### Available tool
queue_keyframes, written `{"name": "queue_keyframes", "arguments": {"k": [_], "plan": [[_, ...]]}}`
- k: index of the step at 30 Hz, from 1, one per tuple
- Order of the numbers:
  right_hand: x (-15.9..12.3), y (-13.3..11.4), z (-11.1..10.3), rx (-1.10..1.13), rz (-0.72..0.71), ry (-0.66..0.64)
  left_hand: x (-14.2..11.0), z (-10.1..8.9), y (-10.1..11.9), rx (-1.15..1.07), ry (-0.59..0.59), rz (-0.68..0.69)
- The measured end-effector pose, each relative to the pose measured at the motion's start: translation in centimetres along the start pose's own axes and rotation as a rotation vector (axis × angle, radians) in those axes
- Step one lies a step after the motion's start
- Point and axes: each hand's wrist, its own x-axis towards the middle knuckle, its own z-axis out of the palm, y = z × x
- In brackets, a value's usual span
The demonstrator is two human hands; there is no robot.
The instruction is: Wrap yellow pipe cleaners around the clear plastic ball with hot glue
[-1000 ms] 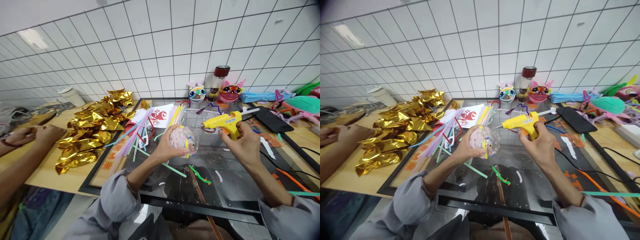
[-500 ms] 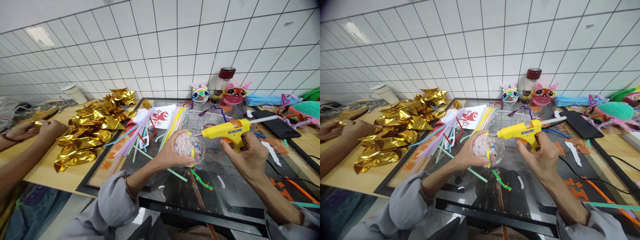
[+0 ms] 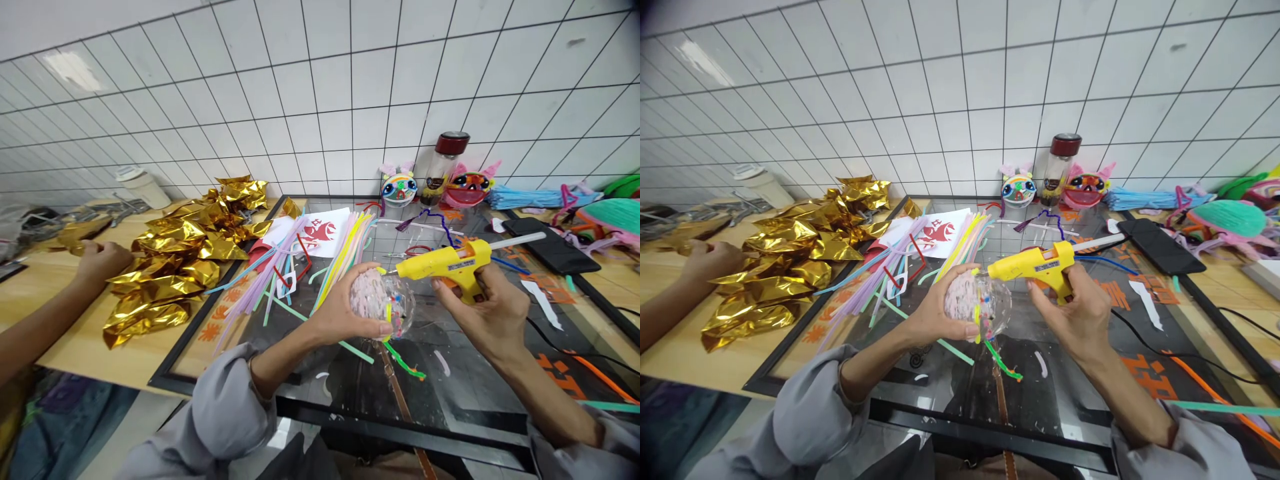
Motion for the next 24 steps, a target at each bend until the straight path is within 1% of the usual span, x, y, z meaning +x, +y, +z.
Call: {"name": "queue_keyframes", "arguments": {"k": [3,7,14,19,24], "plan": [[-0.06,0.04,0.1,-0.006,0.005,0.007,-0.04,-0.01,-0.22,-0.009,-0.019,0.017],[-0.09,-0.03,0.06,-0.007,-0.024,0.008,-0.08,-0.08,-0.43,-0.011,-0.036,0.028],[-0.04,-0.12,-0.08,-0.006,-0.044,-0.005,-0.16,-0.14,-0.23,0.034,-0.018,0.015],[-0.1,-0.02,-0.04,-0.012,-0.059,0.0,-0.25,-0.12,-0.04,0.021,-0.015,-0.005],[-0.01,-0.09,-0.1,-0.014,-0.028,-0.012,-0.28,-0.15,-0.07,0.037,-0.01,0.004]]}}
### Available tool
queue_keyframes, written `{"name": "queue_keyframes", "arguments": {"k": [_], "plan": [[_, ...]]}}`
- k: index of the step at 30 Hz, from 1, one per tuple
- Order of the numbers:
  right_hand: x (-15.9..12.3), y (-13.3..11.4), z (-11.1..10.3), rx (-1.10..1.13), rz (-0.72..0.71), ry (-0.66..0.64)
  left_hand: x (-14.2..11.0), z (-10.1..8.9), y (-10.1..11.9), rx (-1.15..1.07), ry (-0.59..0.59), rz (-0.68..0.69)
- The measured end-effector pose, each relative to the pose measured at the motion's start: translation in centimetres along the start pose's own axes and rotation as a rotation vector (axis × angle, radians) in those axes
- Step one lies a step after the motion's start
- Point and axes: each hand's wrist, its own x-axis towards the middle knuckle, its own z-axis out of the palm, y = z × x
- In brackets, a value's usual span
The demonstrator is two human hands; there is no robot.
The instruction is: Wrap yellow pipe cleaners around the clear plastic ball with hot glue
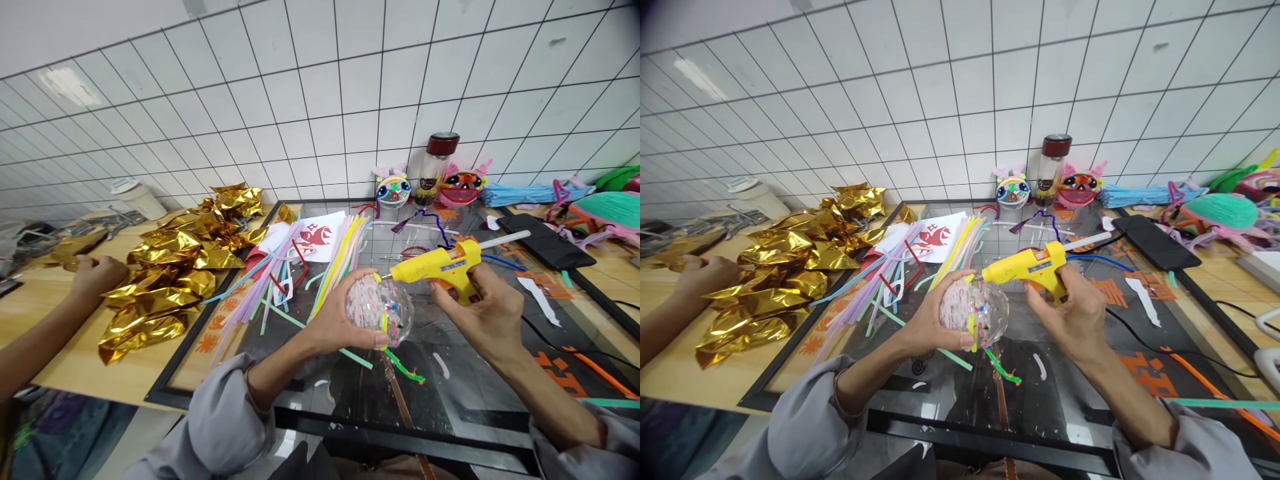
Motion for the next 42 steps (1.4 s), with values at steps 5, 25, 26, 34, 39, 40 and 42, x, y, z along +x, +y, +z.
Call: {"name": "queue_keyframes", "arguments": {"k": [5,25,26,34,39,40,42], "plan": [[0.17,0.02,-0.09,0.021,-0.031,0.012,0.07,-0.04,0.26,0.006,0.021,-0.007],[0.32,-0.2,-0.15,0.021,-0.054,0.016,0.11,-0.03,-0.03,0.0,-0.017,0.001],[0.33,-0.22,-0.17,0.024,-0.053,0.017,0.11,-0.02,0.01,-0.005,-0.016,-0.005],[0.42,-0.41,-0.22,0.036,0.012,0.001,0.02,-0.15,-0.2,0.002,-0.02,0.011],[0.39,-0.35,-0.2,0.029,-0.016,0.017,0.05,-0.16,-0.2,0.012,-0.037,0.02],[0.38,-0.34,-0.21,0.03,-0.025,0.018,0.06,-0.16,-0.18,0.018,-0.034,0.021],[0.34,-0.31,-0.23,0.03,-0.042,0.018,0.06,-0.15,-0.13,0.024,-0.028,0.023]]}}
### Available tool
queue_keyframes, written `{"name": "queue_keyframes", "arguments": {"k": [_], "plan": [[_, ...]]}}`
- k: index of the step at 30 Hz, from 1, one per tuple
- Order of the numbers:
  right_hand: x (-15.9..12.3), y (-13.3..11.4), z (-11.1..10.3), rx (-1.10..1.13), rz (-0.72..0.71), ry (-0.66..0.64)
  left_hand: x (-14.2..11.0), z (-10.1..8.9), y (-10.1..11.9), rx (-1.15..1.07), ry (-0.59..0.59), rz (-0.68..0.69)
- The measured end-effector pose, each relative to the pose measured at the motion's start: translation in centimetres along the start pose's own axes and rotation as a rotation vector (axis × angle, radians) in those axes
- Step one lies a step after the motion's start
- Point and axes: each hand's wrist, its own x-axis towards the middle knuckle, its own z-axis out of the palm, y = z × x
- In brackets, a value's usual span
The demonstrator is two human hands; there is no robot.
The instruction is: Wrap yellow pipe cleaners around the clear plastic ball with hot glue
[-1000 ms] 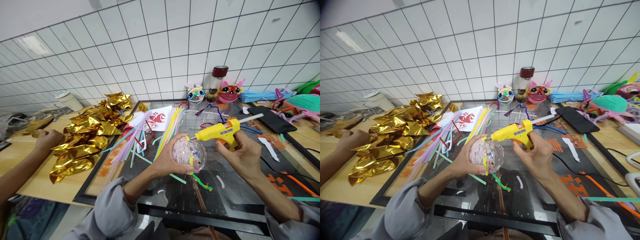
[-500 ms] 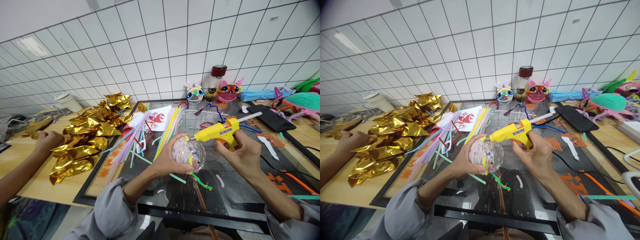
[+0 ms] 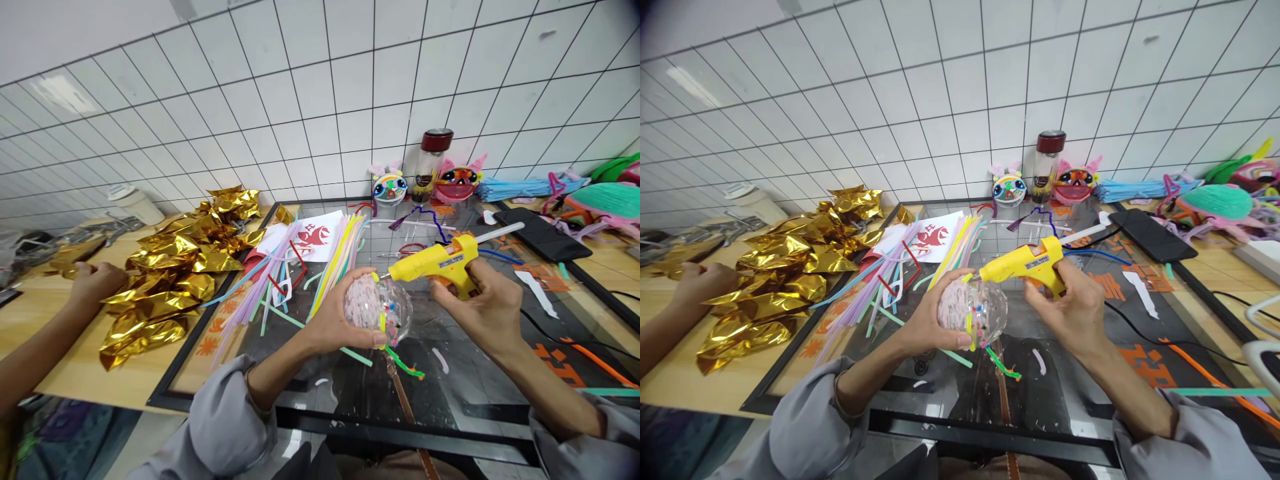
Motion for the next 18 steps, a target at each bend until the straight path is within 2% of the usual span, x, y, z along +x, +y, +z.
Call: {"name": "queue_keyframes", "arguments": {"k": [5,13,18], "plan": [[-0.04,0.0,0.02,0.004,-0.016,-0.001,-0.02,0.01,0.11,0.004,-0.001,0.003],[0.05,-0.1,-0.13,0.035,0.05,-0.021,-0.02,-0.14,0.05,0.003,0.022,-0.016],[-0.18,0.02,-0.26,0.024,0.025,-0.027,0.01,-0.09,0.2,-0.022,0.039,-0.019]]}}
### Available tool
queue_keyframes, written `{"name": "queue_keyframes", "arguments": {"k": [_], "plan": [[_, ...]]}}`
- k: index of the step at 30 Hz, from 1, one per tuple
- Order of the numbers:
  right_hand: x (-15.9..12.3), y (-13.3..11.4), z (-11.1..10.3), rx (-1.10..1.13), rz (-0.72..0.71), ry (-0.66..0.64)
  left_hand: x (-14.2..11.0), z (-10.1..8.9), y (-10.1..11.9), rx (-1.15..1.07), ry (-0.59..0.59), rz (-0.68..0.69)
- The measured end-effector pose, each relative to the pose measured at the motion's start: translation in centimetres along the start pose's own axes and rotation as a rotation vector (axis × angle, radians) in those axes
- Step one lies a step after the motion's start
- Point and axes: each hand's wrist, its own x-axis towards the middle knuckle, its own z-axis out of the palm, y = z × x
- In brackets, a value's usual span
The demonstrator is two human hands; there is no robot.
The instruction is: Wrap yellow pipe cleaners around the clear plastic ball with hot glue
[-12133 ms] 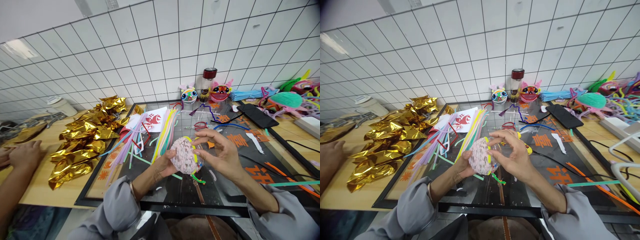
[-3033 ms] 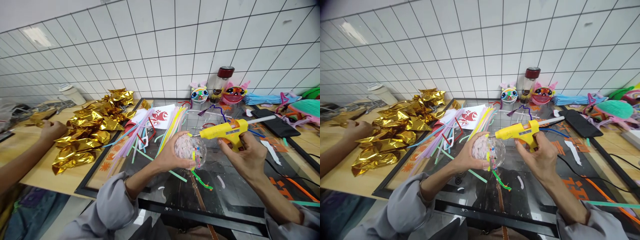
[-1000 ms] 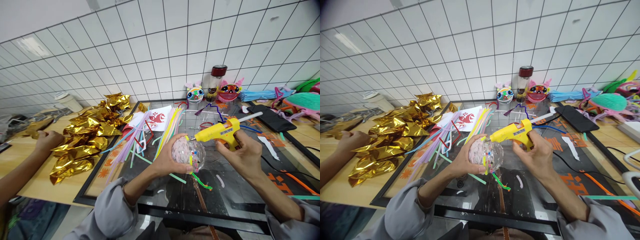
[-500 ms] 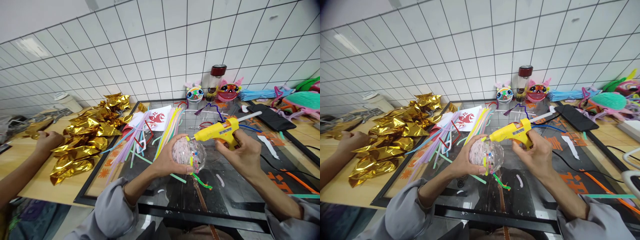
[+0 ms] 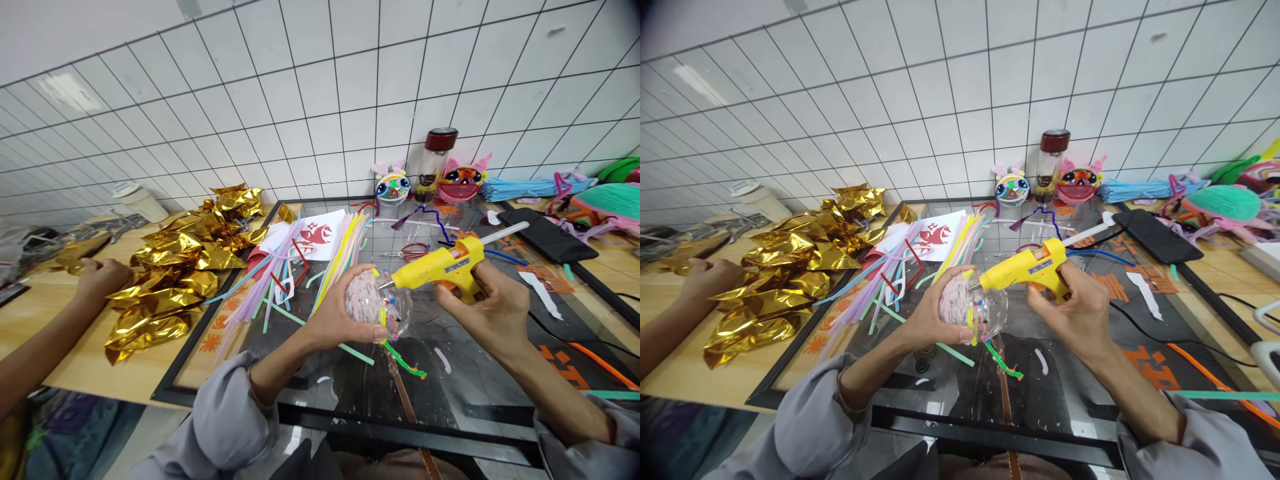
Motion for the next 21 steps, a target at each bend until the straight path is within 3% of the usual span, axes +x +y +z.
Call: {"name": "queue_keyframes", "arguments": {"k": [6,11,21], "plan": [[-0.15,0.23,-0.05,-0.018,-0.042,-0.003,0.09,0.16,0.12,-0.105,-0.019,-0.01],[-0.14,0.39,0.03,-0.04,-0.097,0.03,0.09,0.09,0.18,-0.062,-0.006,0.014],[0.02,0.18,-0.19,-0.007,-0.06,0.008,0.15,0.1,0.07,-0.057,-0.012,0.017]]}}
